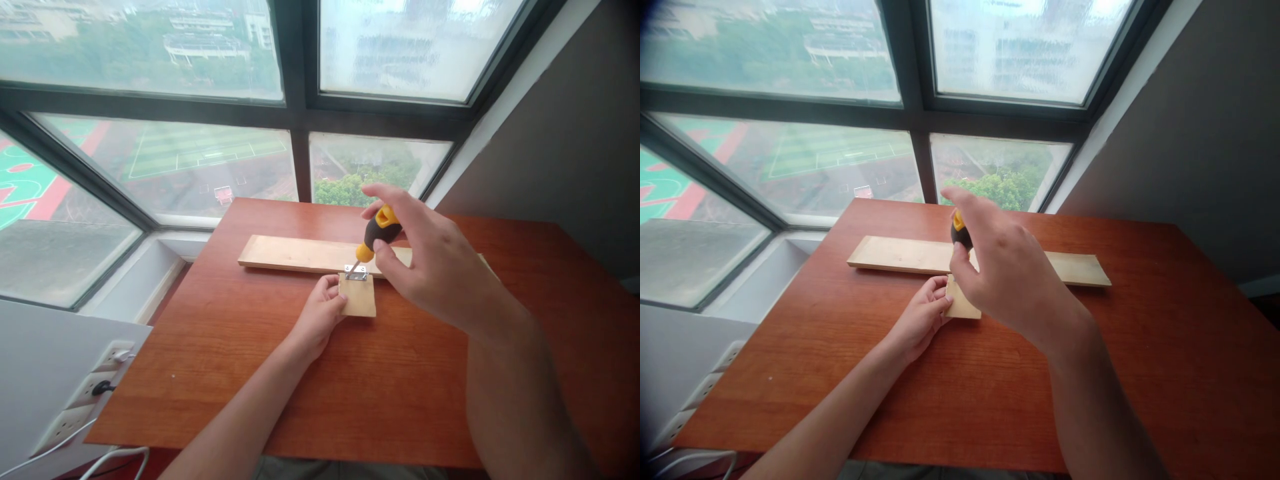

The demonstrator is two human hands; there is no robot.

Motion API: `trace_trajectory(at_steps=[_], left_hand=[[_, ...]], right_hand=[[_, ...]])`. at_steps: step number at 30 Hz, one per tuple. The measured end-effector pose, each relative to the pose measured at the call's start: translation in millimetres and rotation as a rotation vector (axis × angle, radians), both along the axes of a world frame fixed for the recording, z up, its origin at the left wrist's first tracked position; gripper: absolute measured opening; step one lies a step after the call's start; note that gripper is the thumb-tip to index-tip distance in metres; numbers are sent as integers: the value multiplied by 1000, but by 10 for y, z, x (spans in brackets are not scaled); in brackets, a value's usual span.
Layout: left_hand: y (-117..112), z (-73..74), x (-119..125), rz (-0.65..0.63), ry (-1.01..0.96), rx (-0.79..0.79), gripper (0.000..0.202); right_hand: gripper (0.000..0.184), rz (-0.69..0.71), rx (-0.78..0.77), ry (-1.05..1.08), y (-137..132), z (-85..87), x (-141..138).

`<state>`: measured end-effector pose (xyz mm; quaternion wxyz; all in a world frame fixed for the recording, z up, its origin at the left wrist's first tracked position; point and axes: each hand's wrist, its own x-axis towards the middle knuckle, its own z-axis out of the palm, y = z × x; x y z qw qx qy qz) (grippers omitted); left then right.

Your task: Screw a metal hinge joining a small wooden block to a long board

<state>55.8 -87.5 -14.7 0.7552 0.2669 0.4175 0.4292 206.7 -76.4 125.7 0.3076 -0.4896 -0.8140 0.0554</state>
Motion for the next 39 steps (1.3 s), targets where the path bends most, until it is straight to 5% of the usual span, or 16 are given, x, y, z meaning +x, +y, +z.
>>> trace_trajectory(at_steps=[5, 12, 18, 39], left_hand=[[1, -12, -5, 2, 9, -1, 37], [-4, 6, -6, 0, 1, 2, 37], [3, -13, -10, 0, 11, -5, 37], [-2, 30, -3, 17, 27, -30, 36]], right_hand=[[37, -139, 21, -51, 13, -13, 4], [52, 57, -15, 0, -25, 3, 12], [34, -156, 108, -92, 37, -25, -7], [31, -319, 234, -103, -41, 165, 172]])
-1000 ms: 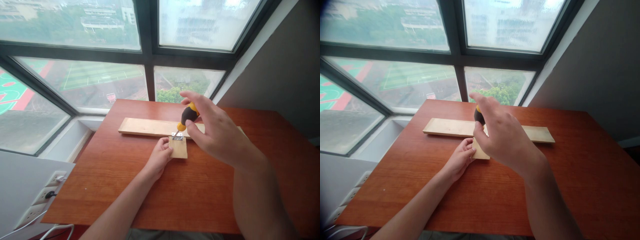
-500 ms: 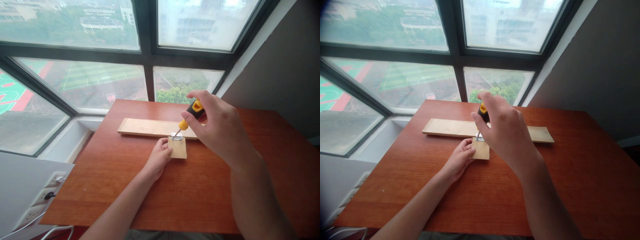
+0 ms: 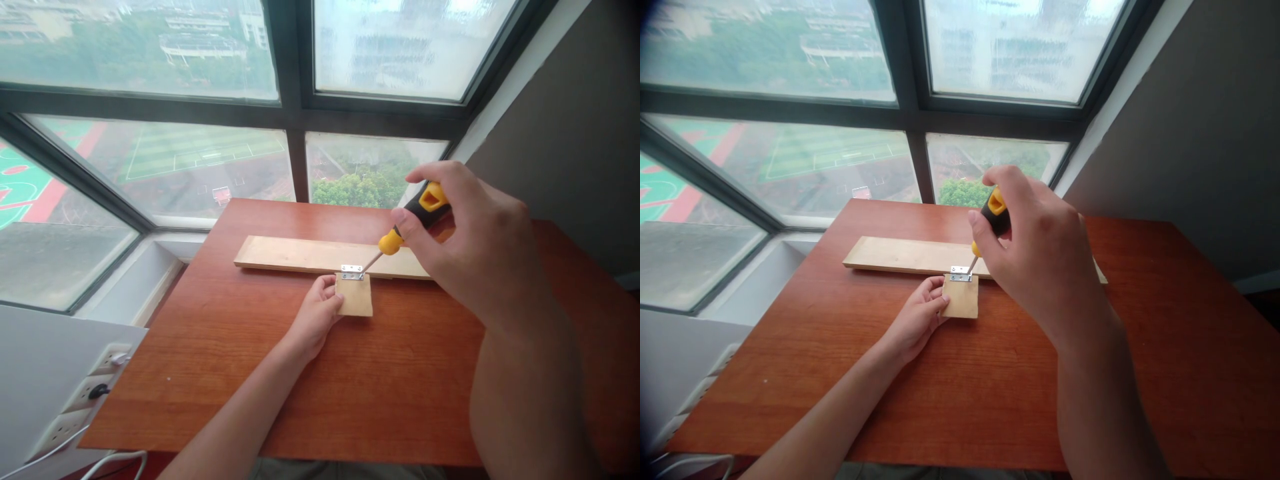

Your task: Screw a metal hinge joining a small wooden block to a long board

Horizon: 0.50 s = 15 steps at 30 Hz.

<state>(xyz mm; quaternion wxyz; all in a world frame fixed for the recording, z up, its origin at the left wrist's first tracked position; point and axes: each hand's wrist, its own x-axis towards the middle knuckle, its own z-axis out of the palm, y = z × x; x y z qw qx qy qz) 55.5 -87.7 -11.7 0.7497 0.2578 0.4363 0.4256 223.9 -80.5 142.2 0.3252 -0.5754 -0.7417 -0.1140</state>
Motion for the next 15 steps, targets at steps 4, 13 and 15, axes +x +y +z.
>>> trace_trajectory(at_steps=[4, 13, 15], left_hand=[[2, -13, -3, -2, 4, 4, 34], [5, -20, -3, 0, -2, 6, 35], [7, -18, -4, -3, 1, 5, 35]], right_hand=[[31, -13, 6, -18, 2, -6, 12], [31, -14, -4, -9, 28, -23, 27], [31, -23, -11, -9, 29, -20, 24]])
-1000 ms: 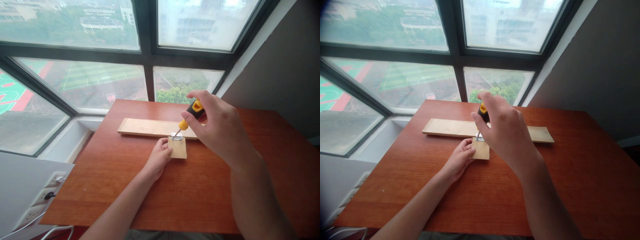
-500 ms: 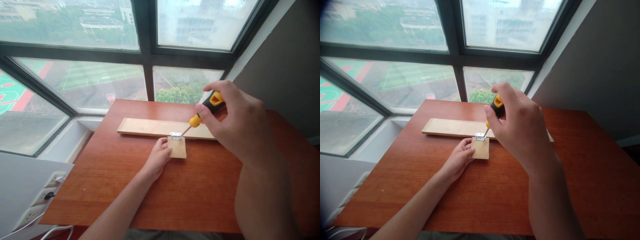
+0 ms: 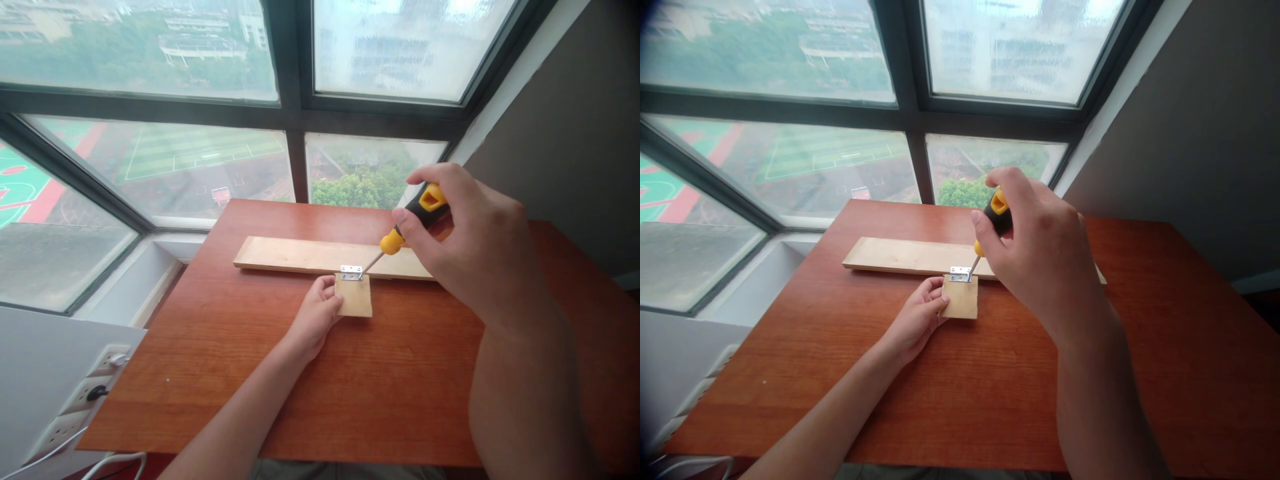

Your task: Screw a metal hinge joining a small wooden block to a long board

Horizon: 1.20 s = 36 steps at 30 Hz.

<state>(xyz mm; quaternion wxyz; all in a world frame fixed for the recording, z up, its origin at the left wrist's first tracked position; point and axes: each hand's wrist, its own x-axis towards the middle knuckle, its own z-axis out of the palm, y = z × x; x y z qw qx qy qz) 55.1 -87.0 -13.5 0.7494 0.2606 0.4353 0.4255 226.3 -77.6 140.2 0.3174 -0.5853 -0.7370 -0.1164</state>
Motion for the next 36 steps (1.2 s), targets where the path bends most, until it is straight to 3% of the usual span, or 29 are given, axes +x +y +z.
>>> trace_trajectory(at_steps=[11, 23, 32, 36], left_hand=[[-2, 4, 0, 1, -14, 1, 37], [1, -13, -18, -9, -26, -6, 34], [5, -7, -16, -5, -31, -11, 34], [4, 10, -15, -3, -36, -15, 35]], right_hand=[[33, 99, -5, 15, -13, 7, 10], [34, 56, -54, 9, -45, 21, 9], [38, 150, -81, 30, -65, 36, -6], [39, 68, -59, 16, -29, 8, -13]])
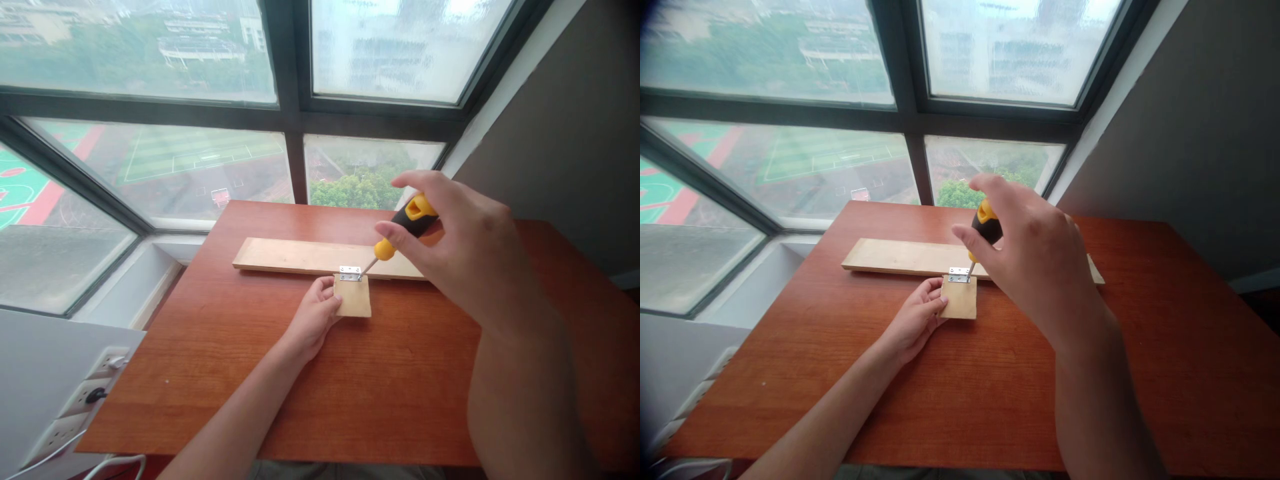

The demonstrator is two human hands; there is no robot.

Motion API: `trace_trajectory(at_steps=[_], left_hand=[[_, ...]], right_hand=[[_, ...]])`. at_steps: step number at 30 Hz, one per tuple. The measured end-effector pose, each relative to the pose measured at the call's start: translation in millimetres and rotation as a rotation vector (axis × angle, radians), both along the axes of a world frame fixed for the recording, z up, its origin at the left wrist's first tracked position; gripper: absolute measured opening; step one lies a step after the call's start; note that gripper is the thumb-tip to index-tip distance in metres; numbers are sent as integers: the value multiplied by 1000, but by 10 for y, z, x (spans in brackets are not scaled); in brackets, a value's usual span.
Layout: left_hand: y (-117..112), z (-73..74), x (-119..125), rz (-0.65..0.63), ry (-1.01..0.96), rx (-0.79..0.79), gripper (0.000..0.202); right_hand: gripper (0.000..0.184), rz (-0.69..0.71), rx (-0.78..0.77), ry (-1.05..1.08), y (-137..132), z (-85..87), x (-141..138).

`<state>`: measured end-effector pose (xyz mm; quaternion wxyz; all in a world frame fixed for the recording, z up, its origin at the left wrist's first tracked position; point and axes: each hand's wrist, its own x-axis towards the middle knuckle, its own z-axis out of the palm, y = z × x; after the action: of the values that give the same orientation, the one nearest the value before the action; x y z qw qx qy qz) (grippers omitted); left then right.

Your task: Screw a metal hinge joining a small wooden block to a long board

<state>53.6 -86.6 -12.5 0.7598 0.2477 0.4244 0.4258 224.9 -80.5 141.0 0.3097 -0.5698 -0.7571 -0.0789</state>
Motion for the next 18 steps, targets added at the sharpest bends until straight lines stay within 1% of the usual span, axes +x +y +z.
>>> trace_trajectory(at_steps=[2, 3, 7, 9, 10, 12, 14, 15, 16, 18], left_hand=[[2, -7, -4, -3, -1, 2, 34], [4, -14, -6, -6, 0, 3, 33], [15, -43, -13, -10, -5, 5, 33], [20, -43, -11, -10, -2, 3, 33], [22, -39, -10, -11, 1, 0, 33], [22, -27, -7, -11, 5, -7, 33], [20, -17, -5, -10, 4, -9, 32], [19, -16, -5, -9, 4, -8, 32], [18, -17, -4, -9, 4, -7, 32], [18, -25, -5, -13, 6, -4, 32]], right_hand=[[38, -39, -10, 23, 7, -6, -8], [38, -34, -25, 47, 3, -4, -10], [50, 93, -103, 115, -37, 24, -5], [49, 121, -96, 111, -41, 25, 6], [46, 102, -79, 97, -34, 19, 11], [41, 22, -44, 60, -5, 0, 20], [40, -51, -20, 35, 26, -15, 31], [41, -56, -22, 38, 36, -17, 39], [42, -35, -32, 53, 39, -15, 48], [47, 51, -64, 95, 32, -2, 68]])
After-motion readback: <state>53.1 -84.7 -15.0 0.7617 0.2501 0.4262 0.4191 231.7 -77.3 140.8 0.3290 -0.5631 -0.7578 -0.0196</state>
